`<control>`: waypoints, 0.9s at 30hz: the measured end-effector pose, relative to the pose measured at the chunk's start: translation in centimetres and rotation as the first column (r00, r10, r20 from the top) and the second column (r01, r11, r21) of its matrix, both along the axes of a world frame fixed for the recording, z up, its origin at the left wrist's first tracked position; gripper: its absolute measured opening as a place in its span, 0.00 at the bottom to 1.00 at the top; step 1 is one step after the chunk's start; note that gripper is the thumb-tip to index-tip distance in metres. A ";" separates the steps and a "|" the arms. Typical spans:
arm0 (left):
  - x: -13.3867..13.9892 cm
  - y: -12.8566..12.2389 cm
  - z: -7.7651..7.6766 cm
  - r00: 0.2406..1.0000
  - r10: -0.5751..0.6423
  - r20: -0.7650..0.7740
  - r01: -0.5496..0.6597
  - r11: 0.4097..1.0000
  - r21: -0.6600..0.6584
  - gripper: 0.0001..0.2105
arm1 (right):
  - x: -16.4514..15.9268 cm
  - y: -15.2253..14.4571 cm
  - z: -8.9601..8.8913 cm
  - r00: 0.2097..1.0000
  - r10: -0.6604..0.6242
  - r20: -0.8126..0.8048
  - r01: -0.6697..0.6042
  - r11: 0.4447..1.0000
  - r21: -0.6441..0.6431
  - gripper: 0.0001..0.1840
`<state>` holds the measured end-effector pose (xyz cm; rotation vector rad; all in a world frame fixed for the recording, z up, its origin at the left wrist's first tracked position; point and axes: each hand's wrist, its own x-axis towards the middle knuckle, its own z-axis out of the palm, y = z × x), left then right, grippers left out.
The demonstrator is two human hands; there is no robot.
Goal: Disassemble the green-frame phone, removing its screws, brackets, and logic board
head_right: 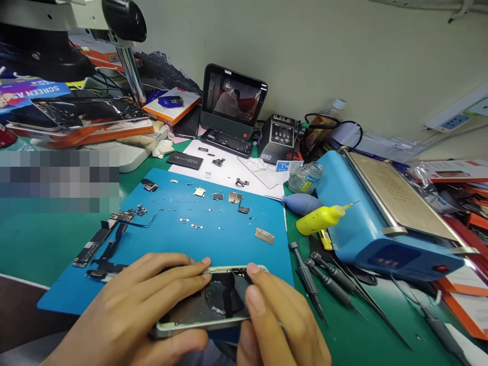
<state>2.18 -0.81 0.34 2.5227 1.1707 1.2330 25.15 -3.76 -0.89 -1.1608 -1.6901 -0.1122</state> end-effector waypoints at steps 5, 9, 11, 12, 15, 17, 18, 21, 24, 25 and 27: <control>-0.3 -0.2 0.5 0.998 0.014 -0.060 -0.013 1.000 0.009 0.23 | 1.6 0.7 0.2 0.999 0.010 0.032 -0.010 1.000 -0.014 0.24; -0.1 -0.3 0.0 0.998 0.013 -0.069 -0.015 1.000 -0.022 0.23 | 1.2 0.9 0.5 0.993 -0.017 -0.118 0.005 0.995 -0.103 0.15; -0.3 -0.6 -0.5 0.998 0.013 -0.059 -0.016 0.998 -0.057 0.23 | 0.7 0.9 0.6 0.960 -0.059 -0.272 0.033 0.995 -0.099 0.14; -0.5 -0.8 -0.7 0.998 0.013 -0.059 -0.017 0.997 -0.070 0.23 | 0.5 1.0 0.6 0.942 -0.065 -0.329 0.034 0.995 -0.097 0.15; -1.3 -1.3 -0.9 0.973 -0.081 -0.214 0.050 0.988 -0.146 0.25 | 0.3 1.2 0.8 0.899 -0.059 -0.433 0.011 0.994 -0.113 0.19; -1.7 -1.3 -0.6 0.951 -0.102 -0.293 0.060 0.987 -0.148 0.31 | 0.6 1.4 1.0 0.874 -0.069 -0.481 -0.003 0.989 -0.146 0.19; -1.6 -1.1 -0.4 0.948 -0.100 -0.304 0.060 0.989 -0.137 0.32 | 0.8 1.5 1.0 0.865 -0.066 -0.498 -0.020 0.986 -0.166 0.18; -0.7 -0.2 0.1 0.967 -0.089 -0.240 0.057 0.989 -0.136 0.27 | 1.3 1.6 1.1 0.854 -0.033 -0.519 -0.079 0.978 -0.193 0.17; 1.2 0.8 0.5 0.988 -0.041 -0.148 0.013 0.982 -0.190 0.13 | 1.5 1.5 1.0 0.863 0.001 -0.506 -0.126 0.969 -0.212 0.17; 1.8 1.1 0.6 0.991 -0.041 -0.130 0.013 0.979 -0.204 0.09 | 1.5 1.4 0.9 0.866 0.017 -0.500 -0.140 0.968 -0.209 0.17; 2.9 1.5 0.9 0.992 -0.064 -0.105 0.040 0.976 -0.215 0.05 | 1.4 1.4 0.7 0.871 0.048 -0.488 -0.162 0.968 -0.193 0.18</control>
